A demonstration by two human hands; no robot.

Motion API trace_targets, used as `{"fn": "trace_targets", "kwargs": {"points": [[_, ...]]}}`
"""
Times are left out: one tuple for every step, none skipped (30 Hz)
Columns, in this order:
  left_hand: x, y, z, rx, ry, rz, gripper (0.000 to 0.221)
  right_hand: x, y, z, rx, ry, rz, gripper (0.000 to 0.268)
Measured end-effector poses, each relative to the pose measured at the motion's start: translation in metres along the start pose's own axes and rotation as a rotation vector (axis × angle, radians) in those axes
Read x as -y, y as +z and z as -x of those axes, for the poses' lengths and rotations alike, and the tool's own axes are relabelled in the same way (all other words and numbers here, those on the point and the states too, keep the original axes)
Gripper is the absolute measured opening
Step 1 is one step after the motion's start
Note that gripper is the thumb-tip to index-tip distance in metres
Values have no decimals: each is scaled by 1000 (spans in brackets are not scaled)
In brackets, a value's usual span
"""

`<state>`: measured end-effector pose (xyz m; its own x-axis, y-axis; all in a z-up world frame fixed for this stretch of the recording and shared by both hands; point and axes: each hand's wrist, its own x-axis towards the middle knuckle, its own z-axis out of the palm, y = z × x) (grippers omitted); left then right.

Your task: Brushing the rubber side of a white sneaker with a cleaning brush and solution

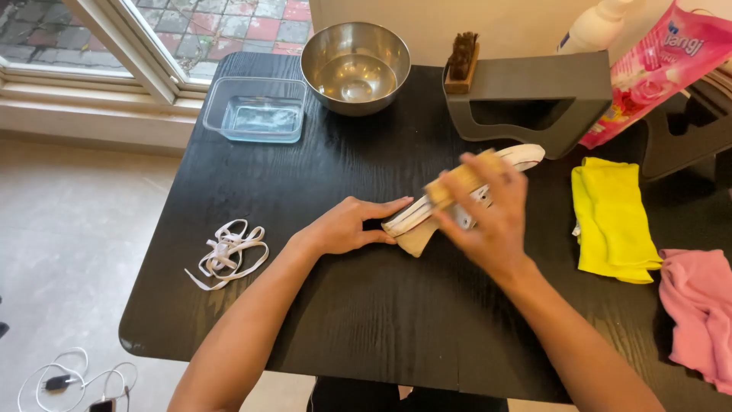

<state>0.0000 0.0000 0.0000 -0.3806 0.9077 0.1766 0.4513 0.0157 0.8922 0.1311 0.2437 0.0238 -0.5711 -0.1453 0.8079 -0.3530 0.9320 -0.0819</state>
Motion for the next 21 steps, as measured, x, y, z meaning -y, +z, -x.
{"fn": "trace_targets", "kwargs": {"points": [[1, 1, 0, -4, 0, 1, 65, 3, 0, -1, 2, -3, -2, 45], [3, 2, 1, -7, 5, -2, 65, 7, -1, -1, 2, 9, 8, 45], [4, 2, -1, -10, 13, -8, 66, 9, -2, -3, -1, 20, 20, 44], [2, 1, -2, -14, 17, -9, 66, 21, 6, -1, -2, 15, 21, 44], [0, 1, -1, -20, 18, -13, 63, 35, 13, 3, 11, -4, -50, 43], [-1, 2, 0, -27, 19, -17, 59, 49, 19, 8, 24, -23, -122, 43], [6, 2, 0, -20, 20, -19, 59, 50, 20, 8, 20, -19, -119, 43], [13, 2, -1, -13, 18, -39, 60, 52, 21, 8, 27, -48, -122, 44], [21, 4, -1, -7, 13, -56, 60, 54, 22, 9, 38, -76, -128, 45], [15, 2, -1, -2, 12, -55, 60, 43, 18, 8, 38, -70, -127, 45], [9, 1, -1, -13, 5, -43, 63, 30, 14, 6, 18, -29, -109, 43], [3, 0, 0, -24, -2, -31, 65, 18, 11, 4, -2, 12, -90, 41], [7, 2, 1, -34, -6, -27, 65, 13, 8, 5, 6, 6, -97, 41], [9, 3, 1, -37, 1, -21, 66, 8, 6, 4, -17, 15, -60, 44], [11, 1, 0, -35, 12, -22, 66, 2, 4, 3, -48, 25, -20, 47], [12, 2, 0, -40, 13, -25, 66, 14, 9, 2, -50, 19, -22, 47], [12, 3, 0, -47, 17, -24, 66, 27, 13, 3, -34, 11, -72, 44], [12, 4, -1, -53, 21, -23, 66, 40, 17, 4, -18, 2, -121, 41], [12, 4, 0, -41, 23, -25, 66, 48, 19, 6, -24, 11, -114, 41], [12, 4, 1, -37, 21, -40, 63, 57, 21, 8, -10, -35, -132, 44], [12, 3, 2, -35, 20, -55, 59, 65, 24, 9, 4, -83, -149, 46]]}}
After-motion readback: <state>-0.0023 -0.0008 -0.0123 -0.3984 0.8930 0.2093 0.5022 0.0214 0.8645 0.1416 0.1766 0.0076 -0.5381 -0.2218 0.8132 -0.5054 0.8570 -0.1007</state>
